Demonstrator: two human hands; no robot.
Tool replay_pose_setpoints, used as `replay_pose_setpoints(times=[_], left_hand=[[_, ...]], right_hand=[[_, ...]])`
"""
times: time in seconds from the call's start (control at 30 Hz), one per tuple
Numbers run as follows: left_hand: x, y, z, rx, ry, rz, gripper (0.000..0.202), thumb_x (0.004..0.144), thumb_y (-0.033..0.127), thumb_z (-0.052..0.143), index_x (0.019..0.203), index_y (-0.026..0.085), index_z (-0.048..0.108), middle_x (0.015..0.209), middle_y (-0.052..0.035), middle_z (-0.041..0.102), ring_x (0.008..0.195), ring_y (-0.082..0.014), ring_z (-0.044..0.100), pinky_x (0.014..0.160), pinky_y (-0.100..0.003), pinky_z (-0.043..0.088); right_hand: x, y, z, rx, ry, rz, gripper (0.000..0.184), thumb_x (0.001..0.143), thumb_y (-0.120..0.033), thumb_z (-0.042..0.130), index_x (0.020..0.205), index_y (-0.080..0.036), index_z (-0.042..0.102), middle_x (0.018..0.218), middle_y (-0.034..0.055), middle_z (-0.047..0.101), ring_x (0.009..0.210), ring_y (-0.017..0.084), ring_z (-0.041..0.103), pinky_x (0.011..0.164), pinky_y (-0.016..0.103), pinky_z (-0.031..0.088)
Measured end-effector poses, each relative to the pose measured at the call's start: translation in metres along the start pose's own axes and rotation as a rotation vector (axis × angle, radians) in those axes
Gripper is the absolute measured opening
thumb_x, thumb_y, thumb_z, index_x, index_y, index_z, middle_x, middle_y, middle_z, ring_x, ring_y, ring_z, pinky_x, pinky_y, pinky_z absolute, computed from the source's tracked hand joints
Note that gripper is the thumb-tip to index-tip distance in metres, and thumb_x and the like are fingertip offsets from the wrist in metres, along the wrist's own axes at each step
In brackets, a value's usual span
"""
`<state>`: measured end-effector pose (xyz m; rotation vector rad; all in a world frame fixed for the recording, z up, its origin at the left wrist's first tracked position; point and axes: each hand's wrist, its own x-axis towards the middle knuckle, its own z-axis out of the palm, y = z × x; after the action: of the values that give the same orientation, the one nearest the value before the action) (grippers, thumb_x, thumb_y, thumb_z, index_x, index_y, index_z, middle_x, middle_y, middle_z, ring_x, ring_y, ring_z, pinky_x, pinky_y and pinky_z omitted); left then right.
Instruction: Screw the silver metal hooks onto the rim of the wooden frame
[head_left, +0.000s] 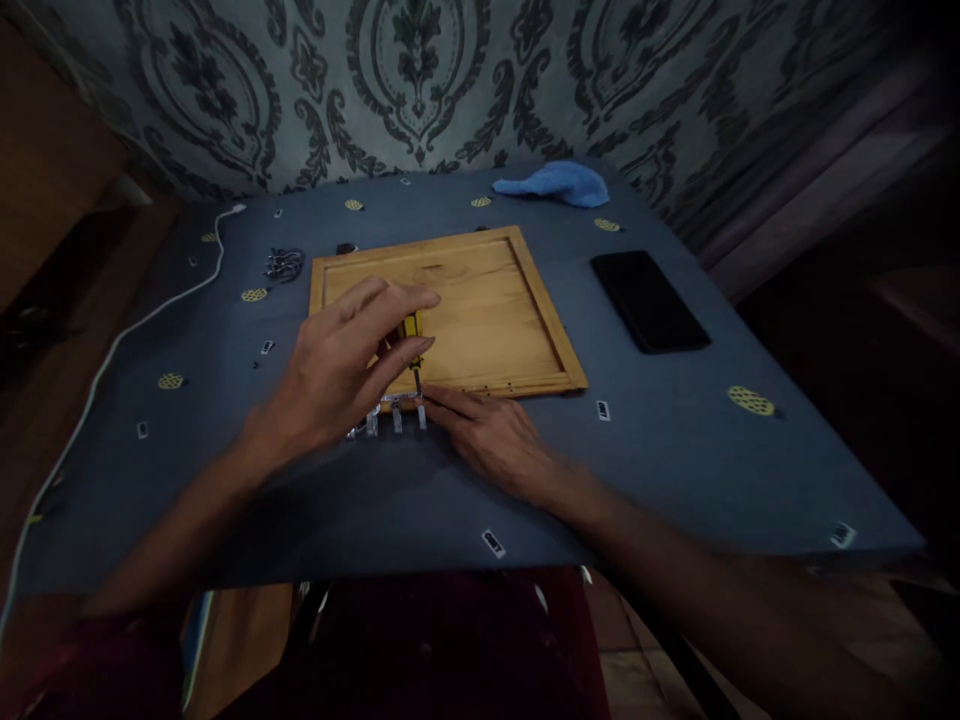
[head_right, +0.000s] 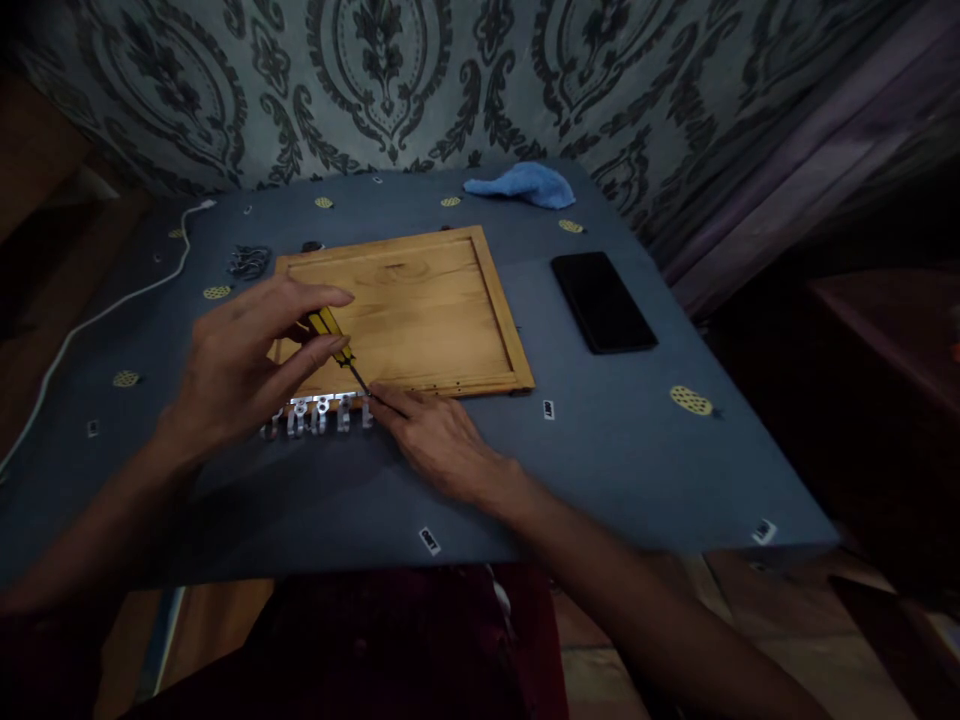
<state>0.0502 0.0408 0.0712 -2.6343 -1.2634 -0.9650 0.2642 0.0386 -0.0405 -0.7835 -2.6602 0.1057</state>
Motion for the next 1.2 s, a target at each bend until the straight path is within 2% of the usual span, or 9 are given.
replay_pose_setpoints(times=[0.17, 0.23, 0.4, 0.57, 0.67, 0.9, 1.07, 1.2], left_hand=[[-0.0010, 0.0002, -0.0042, -0.046, -0.028, -0.025, 0.032, 0.099, 0.021, 0.060, 0.131, 0.018, 0.061, 0.121, -0.0077, 0.072, 0.100, -0.0163, 0.071, 0.089, -0.028, 0.060], [-0.0020, -0.0005, -0.0026, -0.022, -0.029, -0.022, 0.031, 0.100, 0.024, 0.060, 0.130, 0.017, 0.060, 0.120, -0.0078, 0.072, 0.098, -0.0162, 0.071, 0.089, -0.028, 0.060], [-0.0022, 0.0003, 0.0023, 0.046, -0.006, -0.013, 0.029, 0.100, 0.030, 0.060, 0.126, 0.018, 0.062, 0.102, -0.0055, 0.071, 0.079, -0.0137, 0.068, 0.073, -0.026, 0.058], [-0.0008, 0.0018, -0.0030, -0.007, -0.038, 0.001, 0.028, 0.101, 0.022, 0.056, 0.128, 0.018, 0.062, 0.113, -0.0072, 0.073, 0.094, -0.0167, 0.070, 0.085, -0.029, 0.059], [-0.0022, -0.0001, -0.0036, -0.007, -0.046, -0.012, 0.032, 0.101, 0.022, 0.055, 0.132, 0.019, 0.059, 0.121, -0.0080, 0.072, 0.098, -0.0173, 0.071, 0.090, -0.031, 0.060], [-0.0029, -0.0005, 0.0011, 0.046, -0.019, -0.010, 0.030, 0.101, 0.030, 0.059, 0.128, 0.017, 0.062, 0.104, -0.0069, 0.072, 0.078, -0.0145, 0.068, 0.073, -0.027, 0.058], [-0.0019, 0.0010, -0.0055, 0.018, -0.061, -0.031, 0.030, 0.101, 0.026, 0.057, 0.129, 0.019, 0.061, 0.113, -0.0068, 0.073, 0.095, -0.0172, 0.071, 0.088, -0.031, 0.060], [-0.0032, -0.0005, -0.0051, 0.024, -0.075, -0.056, 0.033, 0.101, 0.026, 0.057, 0.132, 0.019, 0.060, 0.119, -0.0080, 0.073, 0.098, -0.0175, 0.071, 0.093, -0.032, 0.060]], right_hand=[[0.0004, -0.0005, -0.0029, 0.007, 0.011, -0.003, 0.046, 0.093, -0.002, 0.051, 0.135, -0.016, 0.065, 0.138, 0.0111, 0.069, 0.106, 0.022, 0.073, 0.084, 0.035, 0.061], [0.0004, -0.0005, -0.0032, 0.010, 0.011, -0.007, 0.045, 0.093, -0.002, 0.051, 0.134, -0.015, 0.066, 0.138, 0.0118, 0.069, 0.105, 0.022, 0.073, 0.084, 0.035, 0.061], [0.0007, -0.0008, -0.0024, 0.000, -0.004, 0.011, 0.048, 0.092, -0.001, 0.050, 0.134, -0.017, 0.066, 0.137, 0.0102, 0.069, 0.104, 0.022, 0.074, 0.084, 0.036, 0.062], [0.0004, -0.0011, -0.0032, 0.055, -0.002, 0.010, 0.049, 0.091, 0.000, 0.054, 0.136, -0.015, 0.065, 0.140, 0.0125, 0.067, 0.110, 0.025, 0.073, 0.088, 0.039, 0.062], [0.0002, -0.0008, -0.0034, 0.066, -0.011, 0.013, 0.048, 0.092, -0.001, 0.054, 0.137, -0.015, 0.065, 0.141, 0.0130, 0.066, 0.110, 0.026, 0.073, 0.089, 0.041, 0.062], [-0.0005, -0.0004, -0.0023, 0.044, -0.015, 0.012, 0.048, 0.093, -0.002, 0.053, 0.137, -0.015, 0.064, 0.141, 0.0130, 0.066, 0.108, 0.025, 0.074, 0.086, 0.040, 0.063], [-0.0004, -0.0004, -0.0011, 0.036, -0.003, 0.009, 0.047, 0.093, -0.002, 0.053, 0.137, -0.016, 0.065, 0.140, 0.0124, 0.067, 0.109, 0.025, 0.074, 0.088, 0.039, 0.063], [-0.0004, -0.0002, -0.0017, 0.042, -0.011, 0.009, 0.049, 0.093, -0.002, 0.054, 0.138, -0.016, 0.064, 0.142, 0.0132, 0.066, 0.109, 0.026, 0.074, 0.088, 0.041, 0.063]])
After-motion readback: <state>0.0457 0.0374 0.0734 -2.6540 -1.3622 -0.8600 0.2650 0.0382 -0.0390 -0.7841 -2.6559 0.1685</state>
